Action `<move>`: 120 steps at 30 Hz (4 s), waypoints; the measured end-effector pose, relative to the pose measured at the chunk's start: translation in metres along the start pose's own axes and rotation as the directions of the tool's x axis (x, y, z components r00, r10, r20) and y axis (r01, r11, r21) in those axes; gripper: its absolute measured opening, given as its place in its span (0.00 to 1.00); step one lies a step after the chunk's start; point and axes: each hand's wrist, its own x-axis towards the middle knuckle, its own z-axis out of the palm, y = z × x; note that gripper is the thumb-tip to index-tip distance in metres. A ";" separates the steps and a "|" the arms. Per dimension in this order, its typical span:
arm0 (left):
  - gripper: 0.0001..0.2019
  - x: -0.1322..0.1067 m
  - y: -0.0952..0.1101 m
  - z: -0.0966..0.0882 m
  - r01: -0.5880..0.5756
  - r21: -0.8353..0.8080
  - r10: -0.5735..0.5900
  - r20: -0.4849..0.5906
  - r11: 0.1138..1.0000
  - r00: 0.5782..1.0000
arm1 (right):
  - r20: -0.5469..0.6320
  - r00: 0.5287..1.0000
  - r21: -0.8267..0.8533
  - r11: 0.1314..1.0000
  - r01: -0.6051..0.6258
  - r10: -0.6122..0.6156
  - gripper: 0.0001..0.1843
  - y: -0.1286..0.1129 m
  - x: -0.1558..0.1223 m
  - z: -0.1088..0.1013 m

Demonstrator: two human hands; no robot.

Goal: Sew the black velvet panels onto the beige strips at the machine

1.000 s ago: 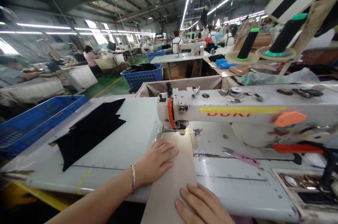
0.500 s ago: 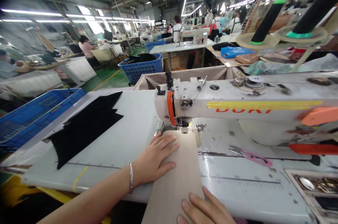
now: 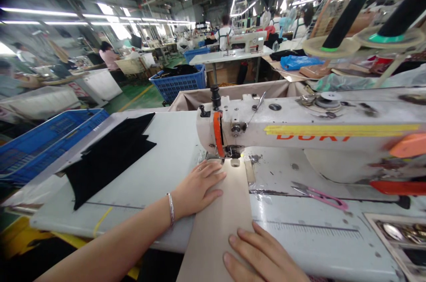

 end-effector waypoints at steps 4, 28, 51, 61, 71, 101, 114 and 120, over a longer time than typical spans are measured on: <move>0.23 0.002 -0.005 0.008 -0.002 -0.017 0.001 -0.040 1.000 0.999 | 0.013 1.000 0.000 1.000 -0.003 0.003 0.24 0.001 -0.007 0.015; 0.18 -0.089 -0.133 -0.088 0.703 0.140 -0.666 -0.233 0.698 0.708 | -0.036 0.919 -0.145 0.908 -0.393 0.392 0.27 0.053 0.038 0.084; 0.14 -0.094 -0.014 -0.051 0.194 -0.224 -0.203 -0.022 0.955 0.979 | 0.004 0.896 -0.103 0.891 -0.442 0.445 0.23 0.049 0.058 0.072; 0.08 -0.043 -0.103 -0.042 0.606 -0.121 -0.618 -0.155 0.787 0.771 | 0.046 0.884 -0.103 0.882 -0.459 0.465 0.22 0.046 0.059 0.067; 0.06 0.009 -0.025 -0.017 0.331 -0.365 -0.373 -0.051 0.870 0.926 | 0.090 0.864 -0.067 0.868 -0.492 0.496 0.21 0.045 0.061 0.061; 0.11 0.012 -0.007 -0.006 0.050 -0.080 -0.059 -0.106 0.996 0.993 | 0.110 0.827 -0.059 0.835 -0.548 0.551 0.25 0.044 0.065 0.062; 0.19 -0.005 0.000 -0.012 0.046 -0.118 -0.042 0.036 0.992 0.998 | 0.093 0.845 -0.062 0.850 -0.523 0.527 0.22 0.026 0.056 0.049; 0.24 -0.082 0.054 -0.035 -0.218 -0.214 0.265 0.224 0.952 0.938 | -0.055 0.917 -0.012 0.918 -0.396 0.394 0.17 -0.035 0.018 0.024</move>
